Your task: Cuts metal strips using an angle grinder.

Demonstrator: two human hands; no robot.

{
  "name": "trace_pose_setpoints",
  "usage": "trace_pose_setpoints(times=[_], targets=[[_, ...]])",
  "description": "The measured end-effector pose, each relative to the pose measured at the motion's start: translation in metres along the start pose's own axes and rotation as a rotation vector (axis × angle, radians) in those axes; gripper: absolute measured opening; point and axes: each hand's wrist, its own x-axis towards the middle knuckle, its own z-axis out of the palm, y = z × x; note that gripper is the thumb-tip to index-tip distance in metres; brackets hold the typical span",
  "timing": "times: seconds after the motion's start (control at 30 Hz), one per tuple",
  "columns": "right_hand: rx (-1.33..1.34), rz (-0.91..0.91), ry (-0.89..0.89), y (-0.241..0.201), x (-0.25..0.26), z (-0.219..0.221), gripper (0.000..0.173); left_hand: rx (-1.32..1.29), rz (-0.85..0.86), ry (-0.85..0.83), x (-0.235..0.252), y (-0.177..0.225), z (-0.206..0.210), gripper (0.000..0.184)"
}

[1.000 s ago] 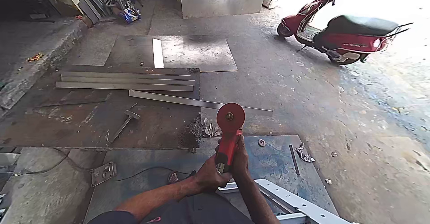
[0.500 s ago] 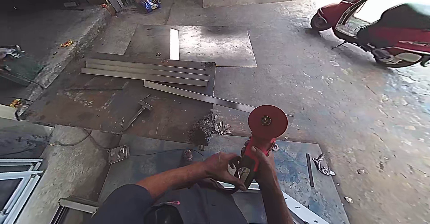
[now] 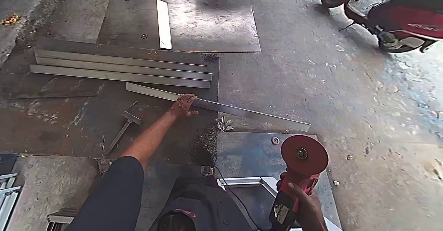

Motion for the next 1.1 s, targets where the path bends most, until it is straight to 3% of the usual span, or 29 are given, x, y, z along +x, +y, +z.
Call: trace_pose_setpoints(times=[0.3,0.43,0.7,0.9,1.0,1.1], targets=[[-0.131,0.104,0.039,0.005,0.021,0.030,0.091,0.106,0.067,0.066,0.033,-0.032,0.027,0.081],[-0.211,0.099,-0.076,0.003,0.042,0.036,0.082,0.176,0.204,0.067,0.030,-0.040,0.025,0.081],[-0.376,0.099,-0.293,-0.007,0.081,0.016,0.081,0.227,0.276,0.170,-0.013,-0.036,0.034,0.073],[-0.507,0.075,-0.395,-0.010,0.117,0.016,0.071,0.264,0.104,0.230,-0.021,-0.018,0.047,0.071],[-0.601,0.060,-0.446,-0.011,0.136,0.021,0.069,0.248,0.090,0.216,-0.018,-0.019,0.048,0.081],[-0.758,0.018,-0.485,-0.016,0.151,0.028,0.068,0.232,0.128,0.221,-0.015,-0.022,0.045,0.074]])
